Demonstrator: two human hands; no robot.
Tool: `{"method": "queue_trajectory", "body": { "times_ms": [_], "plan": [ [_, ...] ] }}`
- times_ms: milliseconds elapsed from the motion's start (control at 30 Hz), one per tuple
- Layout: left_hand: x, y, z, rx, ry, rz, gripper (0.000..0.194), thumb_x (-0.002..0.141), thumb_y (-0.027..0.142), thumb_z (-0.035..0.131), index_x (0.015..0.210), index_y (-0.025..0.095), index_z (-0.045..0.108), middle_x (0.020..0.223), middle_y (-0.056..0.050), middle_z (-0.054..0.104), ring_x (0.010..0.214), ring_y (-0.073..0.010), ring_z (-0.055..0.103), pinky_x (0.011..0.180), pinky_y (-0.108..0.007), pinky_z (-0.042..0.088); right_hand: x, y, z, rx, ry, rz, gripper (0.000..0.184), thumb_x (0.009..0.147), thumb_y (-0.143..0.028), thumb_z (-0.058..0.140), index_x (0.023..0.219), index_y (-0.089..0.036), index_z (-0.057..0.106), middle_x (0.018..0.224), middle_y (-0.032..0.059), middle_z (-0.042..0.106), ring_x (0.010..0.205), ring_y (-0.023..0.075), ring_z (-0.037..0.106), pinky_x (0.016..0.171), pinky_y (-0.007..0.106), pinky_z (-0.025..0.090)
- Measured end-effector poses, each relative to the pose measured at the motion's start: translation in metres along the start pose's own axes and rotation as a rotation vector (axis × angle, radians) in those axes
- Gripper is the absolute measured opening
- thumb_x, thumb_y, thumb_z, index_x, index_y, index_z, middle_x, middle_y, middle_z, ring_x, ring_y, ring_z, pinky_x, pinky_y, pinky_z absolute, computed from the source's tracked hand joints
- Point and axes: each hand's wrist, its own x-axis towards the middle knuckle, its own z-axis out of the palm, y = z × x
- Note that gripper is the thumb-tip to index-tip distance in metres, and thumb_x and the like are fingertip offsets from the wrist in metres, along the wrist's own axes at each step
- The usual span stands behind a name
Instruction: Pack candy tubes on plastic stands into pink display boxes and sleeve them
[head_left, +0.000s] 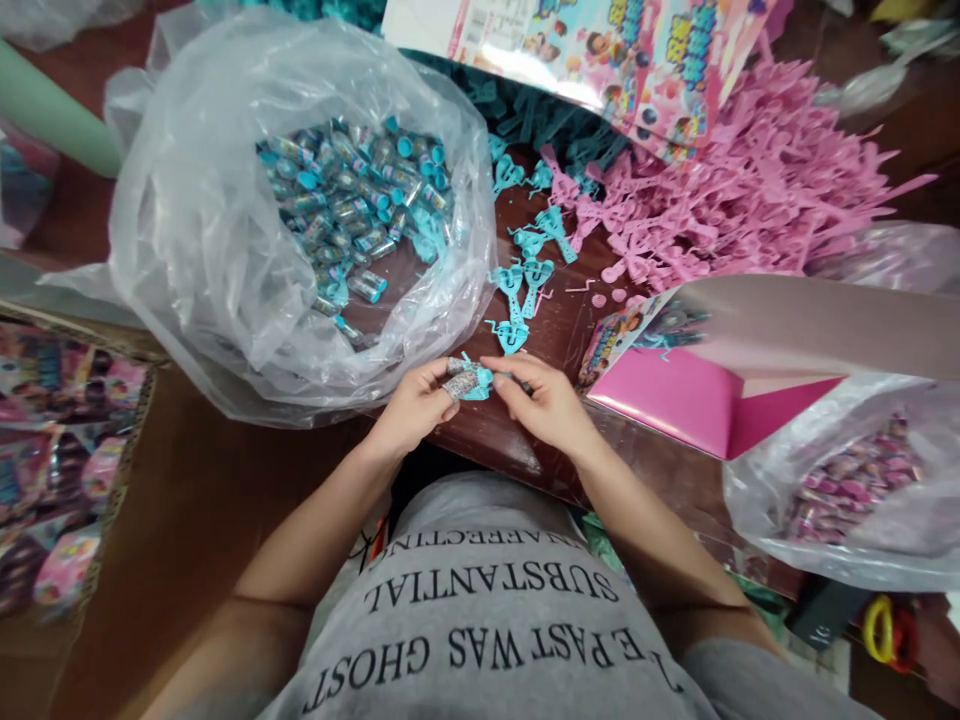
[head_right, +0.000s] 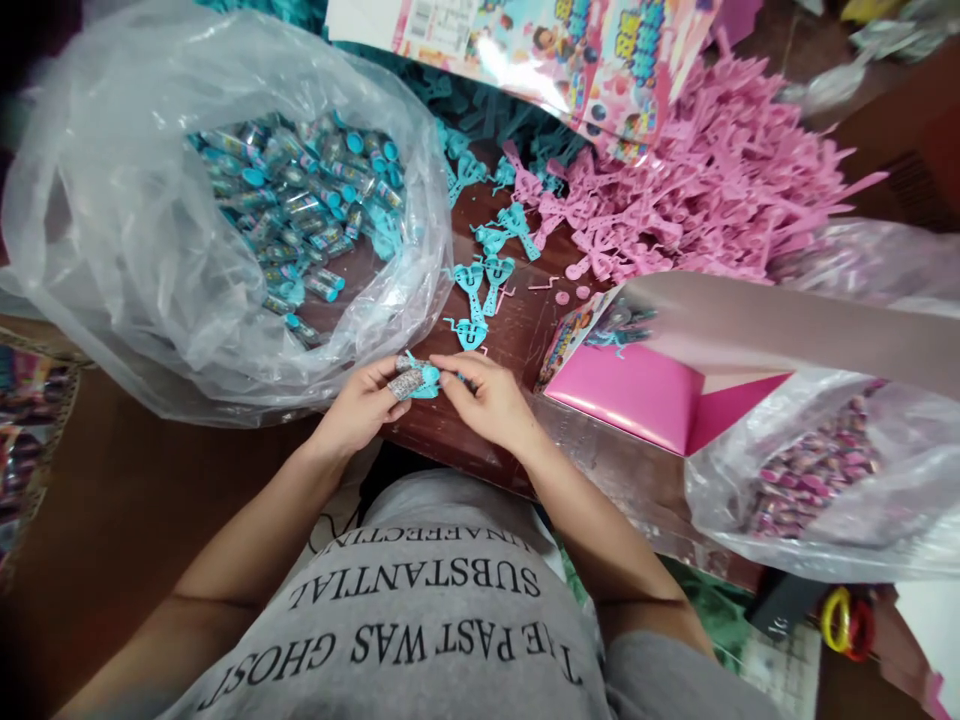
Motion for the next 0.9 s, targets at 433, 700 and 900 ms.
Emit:
{"method": "queue_trajectory", "body": {
  "times_ms": [433,700,900],
  "plan": [
    [-0.008,0.004,-0.007,0.422,0.068,0.266,0.017,0.089,0.033,0.073,0.096,0.017,0.076,0.095,-0.004,0.077,0.086,-0.0168,0.066,0.083,-0.027,0.051,-0.004,-0.004,0.004,-0.238,-0.008,-0.153,0.028,0.104,-0.035,0.062,0.128,-0.032,0.076,0.122,0.0045,0.079,0.111,0.0212,0.074,0.102,0.042,0.060],
    [-0.011,0.020,-0.006,0.156,-0.030,0.025,0.030,0.083,0.043,0.081,0.093,0.018,0.070,0.056,0.006,0.054,0.045,-0.0066,0.040,0.046,-0.020,0.028,0.005,-0.005,-0.015,0.052,-0.077,0.019,0.025,0.096,-0.039,0.072,0.118,-0.032,0.082,0.110,0.0026,0.080,0.088,0.0173,0.074,0.078,0.033,0.061],
    [-0.011,0.026,-0.005,0.148,-0.093,-0.001,0.033,0.082,0.046,0.083,0.090,0.017,0.069,0.055,0.006,0.054,0.046,-0.0059,0.040,0.047,-0.020,0.029,0.012,-0.004,-0.017,0.159,-0.143,0.025,0.026,0.093,-0.038,0.075,0.117,-0.030,0.083,0.100,0.0018,0.079,0.062,0.0089,0.060,0.061,0.025,0.052]
  ]
}}
